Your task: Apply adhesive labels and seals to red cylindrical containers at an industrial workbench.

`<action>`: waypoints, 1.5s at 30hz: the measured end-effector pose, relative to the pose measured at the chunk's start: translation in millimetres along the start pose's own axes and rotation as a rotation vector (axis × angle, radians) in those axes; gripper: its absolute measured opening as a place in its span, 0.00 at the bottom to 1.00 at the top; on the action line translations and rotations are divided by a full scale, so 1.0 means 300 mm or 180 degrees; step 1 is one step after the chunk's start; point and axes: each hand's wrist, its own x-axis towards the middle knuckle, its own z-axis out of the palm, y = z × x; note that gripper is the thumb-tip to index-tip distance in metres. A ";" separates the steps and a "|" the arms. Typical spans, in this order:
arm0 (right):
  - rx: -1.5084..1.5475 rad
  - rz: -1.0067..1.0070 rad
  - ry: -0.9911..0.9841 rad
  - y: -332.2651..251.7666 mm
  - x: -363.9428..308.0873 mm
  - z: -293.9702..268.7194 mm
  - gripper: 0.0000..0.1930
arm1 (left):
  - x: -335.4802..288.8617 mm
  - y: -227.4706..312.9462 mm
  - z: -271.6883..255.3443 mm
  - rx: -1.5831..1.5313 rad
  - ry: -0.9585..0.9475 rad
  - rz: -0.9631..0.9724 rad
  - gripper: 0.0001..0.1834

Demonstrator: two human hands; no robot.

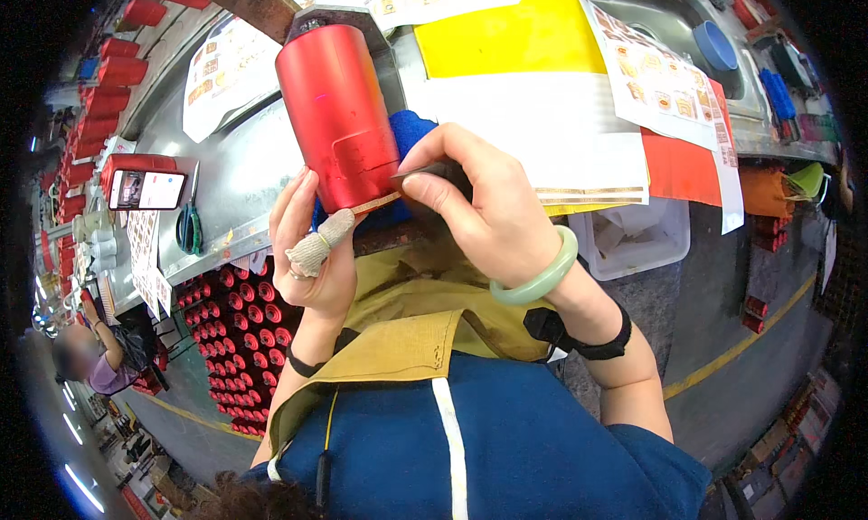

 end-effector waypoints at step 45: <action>-0.0317 0.0296 0.0432 -0.022 -0.040 0.102 0.07 | 0.005 0.006 0.009 0.0197 0.0018 0.0225 0.28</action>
